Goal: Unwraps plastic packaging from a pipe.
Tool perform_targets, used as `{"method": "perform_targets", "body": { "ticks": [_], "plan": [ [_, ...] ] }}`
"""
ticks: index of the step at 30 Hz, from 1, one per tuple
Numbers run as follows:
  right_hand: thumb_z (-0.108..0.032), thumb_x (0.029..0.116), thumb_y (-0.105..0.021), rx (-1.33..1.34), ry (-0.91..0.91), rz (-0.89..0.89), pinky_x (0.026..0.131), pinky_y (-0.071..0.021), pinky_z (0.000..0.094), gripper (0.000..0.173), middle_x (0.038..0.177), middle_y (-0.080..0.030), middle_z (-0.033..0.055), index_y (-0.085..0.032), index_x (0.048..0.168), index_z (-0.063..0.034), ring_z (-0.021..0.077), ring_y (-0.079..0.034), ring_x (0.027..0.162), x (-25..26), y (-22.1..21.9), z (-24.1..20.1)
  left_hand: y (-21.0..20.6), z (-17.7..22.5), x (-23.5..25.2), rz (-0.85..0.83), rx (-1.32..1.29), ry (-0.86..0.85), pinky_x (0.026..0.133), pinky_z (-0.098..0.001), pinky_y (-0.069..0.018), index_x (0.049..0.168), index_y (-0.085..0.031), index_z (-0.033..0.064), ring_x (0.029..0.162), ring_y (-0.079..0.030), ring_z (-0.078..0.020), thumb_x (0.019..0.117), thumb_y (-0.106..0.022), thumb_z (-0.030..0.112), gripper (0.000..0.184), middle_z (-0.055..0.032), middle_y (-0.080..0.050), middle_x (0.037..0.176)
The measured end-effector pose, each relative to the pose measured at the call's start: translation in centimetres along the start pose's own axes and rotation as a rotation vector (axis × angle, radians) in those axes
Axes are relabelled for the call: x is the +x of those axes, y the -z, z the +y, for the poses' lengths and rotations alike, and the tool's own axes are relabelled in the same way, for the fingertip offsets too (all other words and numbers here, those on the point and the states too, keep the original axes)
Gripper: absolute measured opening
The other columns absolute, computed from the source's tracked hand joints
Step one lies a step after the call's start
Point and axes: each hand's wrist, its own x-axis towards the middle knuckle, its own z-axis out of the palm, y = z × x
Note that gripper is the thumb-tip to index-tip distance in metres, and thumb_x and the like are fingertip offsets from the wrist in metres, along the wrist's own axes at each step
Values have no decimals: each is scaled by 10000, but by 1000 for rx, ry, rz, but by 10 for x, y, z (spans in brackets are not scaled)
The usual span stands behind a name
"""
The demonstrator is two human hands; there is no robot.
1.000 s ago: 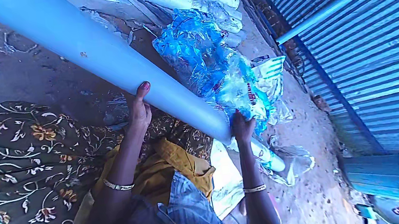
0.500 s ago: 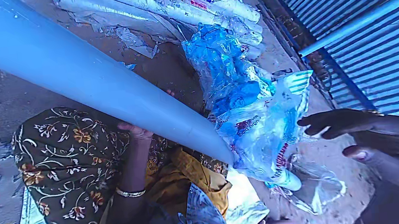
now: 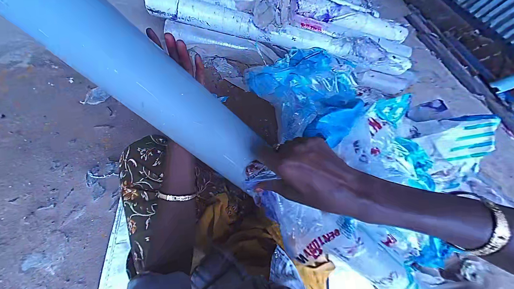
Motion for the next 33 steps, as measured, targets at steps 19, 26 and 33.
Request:
{"method": "perform_targets", "body": {
  "ticks": [19, 26, 33],
  "plan": [
    [-205, 980, -562, -48, -19, 391, 422, -373, 339, 273, 527, -504, 68, -695, 800, -48, 240, -540, 453, -37, -25, -18, 48, 58, 131, 524, 373, 122, 768, -380, -605, 1173, -563, 134, 882, -701, -180, 1112, -208, 439, 472, -74, -676, 959],
    [-230, 1052, -469, -5, -90, 439, 474, -354, 286, 363, 542, -442, 33, -594, 738, -97, 185, -454, 478, -142, -49, -29, 63, 20, 136, 544, 453, 221, 824, -411, -602, 1278, -555, 156, 962, -702, -196, 1080, -349, 498, 446, -71, -686, 1062],
    [-206, 1056, -529, 211, -235, 290, 630, -507, 373, 357, 602, -621, 151, -630, 763, -28, 285, -619, 564, -236, -39, -54, 50, -33, 130, 516, 476, 415, 810, -394, -594, 1227, -575, 146, 929, -695, -190, 1098, -252, 483, 484, -75, -680, 1023]
  ]
}}
